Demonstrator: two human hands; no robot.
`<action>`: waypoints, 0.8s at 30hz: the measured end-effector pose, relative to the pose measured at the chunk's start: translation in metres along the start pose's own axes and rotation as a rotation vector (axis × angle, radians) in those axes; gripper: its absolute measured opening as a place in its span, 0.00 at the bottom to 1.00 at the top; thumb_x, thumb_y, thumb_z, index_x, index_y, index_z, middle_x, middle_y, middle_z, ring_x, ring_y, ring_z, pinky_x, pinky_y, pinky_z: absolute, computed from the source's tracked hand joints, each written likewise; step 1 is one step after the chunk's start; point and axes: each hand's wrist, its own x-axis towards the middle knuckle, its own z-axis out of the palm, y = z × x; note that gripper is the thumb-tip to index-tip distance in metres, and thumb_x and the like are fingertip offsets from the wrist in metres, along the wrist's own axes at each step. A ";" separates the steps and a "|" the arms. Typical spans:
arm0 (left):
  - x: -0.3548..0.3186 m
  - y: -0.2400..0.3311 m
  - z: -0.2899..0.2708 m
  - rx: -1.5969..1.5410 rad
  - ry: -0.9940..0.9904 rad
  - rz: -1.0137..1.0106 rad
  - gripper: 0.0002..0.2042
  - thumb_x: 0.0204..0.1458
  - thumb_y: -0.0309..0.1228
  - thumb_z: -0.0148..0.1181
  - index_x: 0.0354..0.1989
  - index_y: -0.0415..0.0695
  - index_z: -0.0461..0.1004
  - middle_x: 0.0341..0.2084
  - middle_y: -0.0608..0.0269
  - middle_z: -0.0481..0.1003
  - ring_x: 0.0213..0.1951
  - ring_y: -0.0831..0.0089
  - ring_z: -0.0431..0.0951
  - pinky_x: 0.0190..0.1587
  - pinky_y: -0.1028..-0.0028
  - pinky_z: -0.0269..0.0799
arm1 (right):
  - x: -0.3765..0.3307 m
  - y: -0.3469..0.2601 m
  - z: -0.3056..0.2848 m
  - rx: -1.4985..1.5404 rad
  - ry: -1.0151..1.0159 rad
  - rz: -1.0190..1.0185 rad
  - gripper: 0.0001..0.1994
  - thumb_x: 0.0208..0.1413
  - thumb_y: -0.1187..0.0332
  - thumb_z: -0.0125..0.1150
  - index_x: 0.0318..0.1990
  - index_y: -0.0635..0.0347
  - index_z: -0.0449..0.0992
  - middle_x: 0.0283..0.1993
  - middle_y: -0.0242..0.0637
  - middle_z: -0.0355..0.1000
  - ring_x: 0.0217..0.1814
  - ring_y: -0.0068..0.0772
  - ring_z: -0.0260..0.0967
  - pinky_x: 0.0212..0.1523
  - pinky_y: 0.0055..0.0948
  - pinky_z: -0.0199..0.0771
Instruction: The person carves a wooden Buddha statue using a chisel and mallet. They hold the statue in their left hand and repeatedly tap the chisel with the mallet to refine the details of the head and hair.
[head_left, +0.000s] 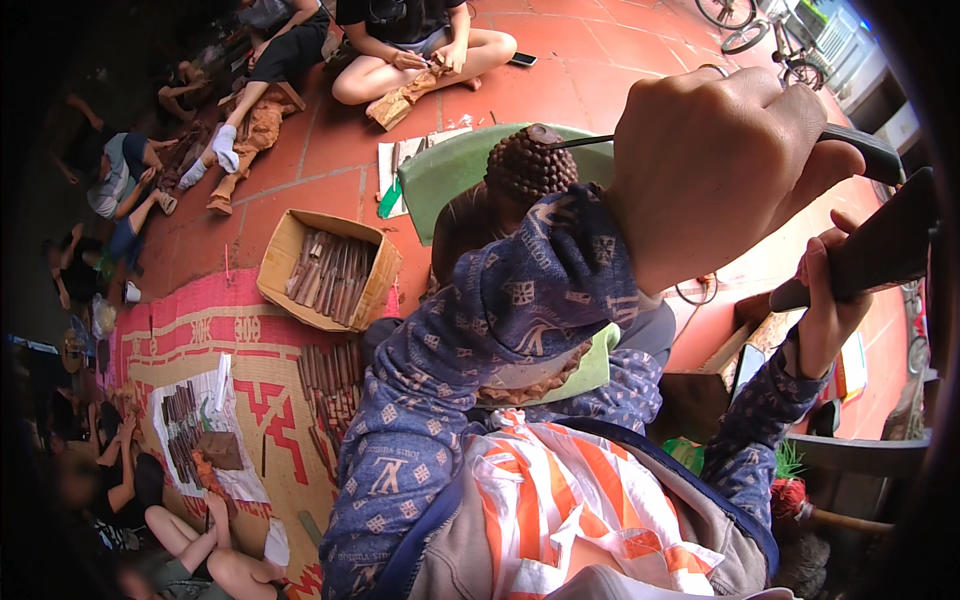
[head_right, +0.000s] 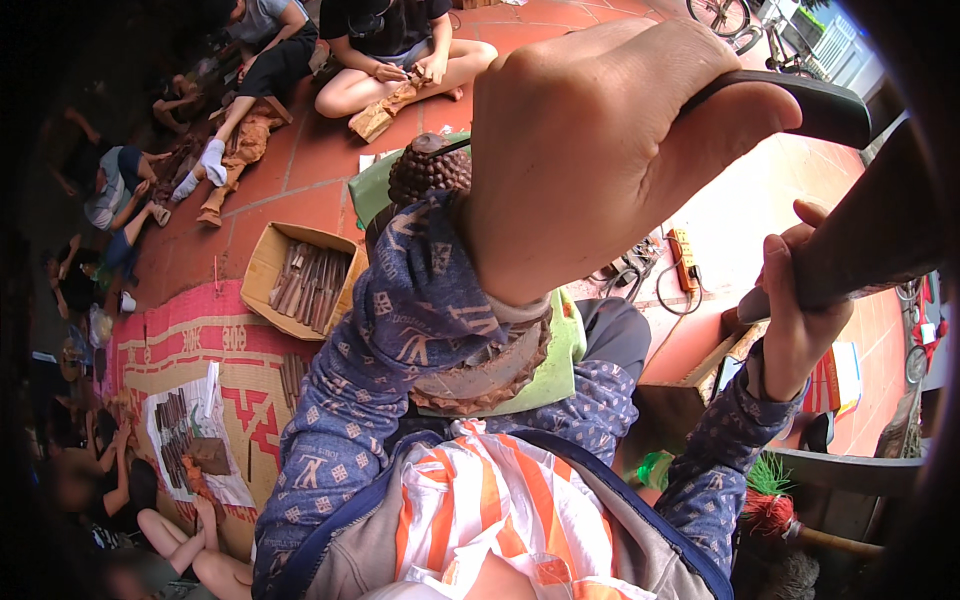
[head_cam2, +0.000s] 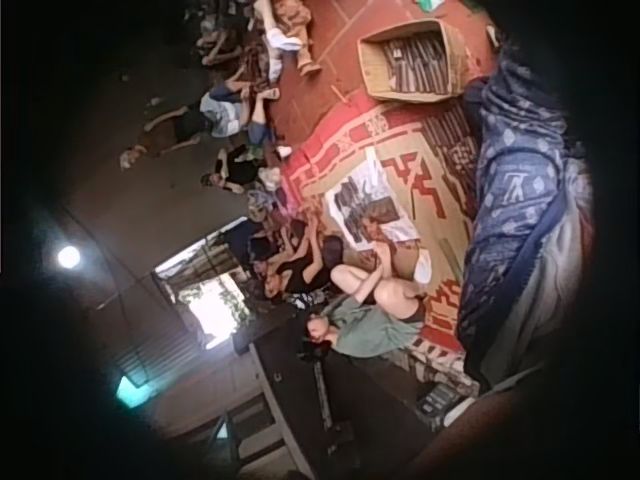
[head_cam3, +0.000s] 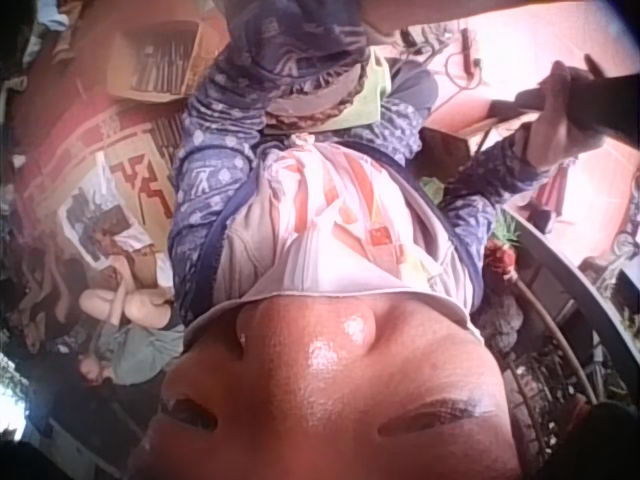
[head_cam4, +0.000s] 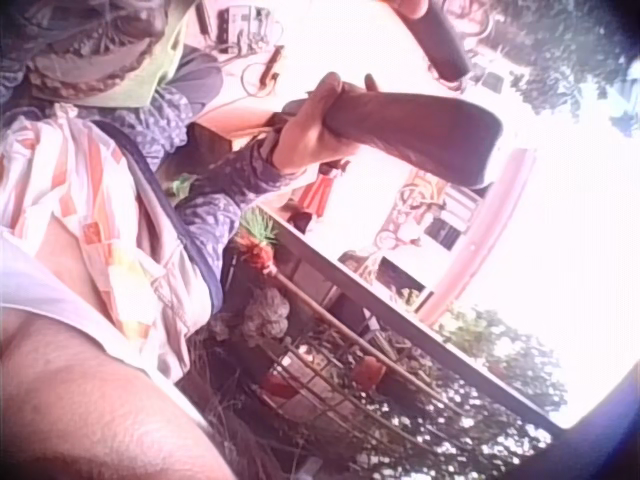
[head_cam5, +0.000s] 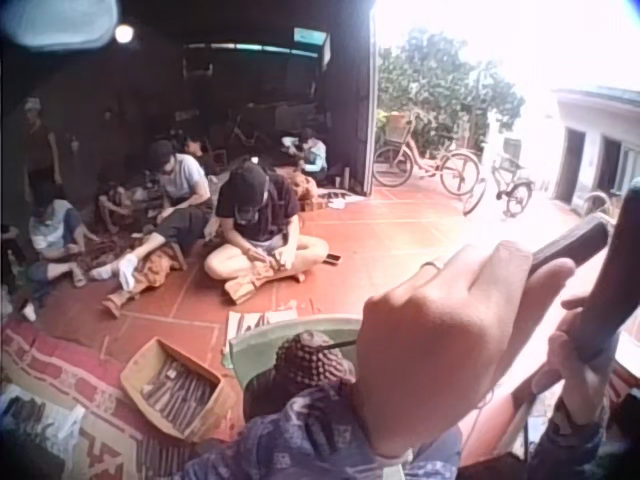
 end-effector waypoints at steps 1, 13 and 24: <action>0.000 -0.002 0.001 -0.019 -0.025 0.000 0.19 0.52 0.49 0.57 0.24 0.44 0.73 0.17 0.59 0.73 0.19 0.62 0.76 0.18 0.66 0.69 | 0.001 -0.001 0.000 -0.012 -0.019 -0.005 0.06 0.51 0.77 0.62 0.37 0.67 0.75 0.30 0.34 0.70 0.30 0.19 0.66 0.41 0.26 0.66; 0.007 -0.003 0.001 -0.016 -0.011 -0.142 0.16 0.52 0.43 0.59 0.24 0.42 0.73 0.18 0.56 0.74 0.21 0.59 0.77 0.21 0.64 0.71 | 0.026 -0.004 0.003 -0.133 -0.170 0.115 0.17 0.54 0.73 0.61 0.50 0.69 0.70 0.27 0.27 0.65 0.22 0.12 0.58 0.24 0.16 0.58; 0.012 -0.003 0.002 0.003 0.133 -0.122 0.16 0.53 0.44 0.59 0.25 0.42 0.73 0.19 0.56 0.74 0.21 0.58 0.77 0.21 0.65 0.71 | 0.047 -0.013 -0.011 -0.226 -0.195 -0.087 0.12 0.52 0.73 0.64 0.43 0.65 0.72 0.53 0.42 0.71 0.24 0.13 0.61 0.25 0.16 0.60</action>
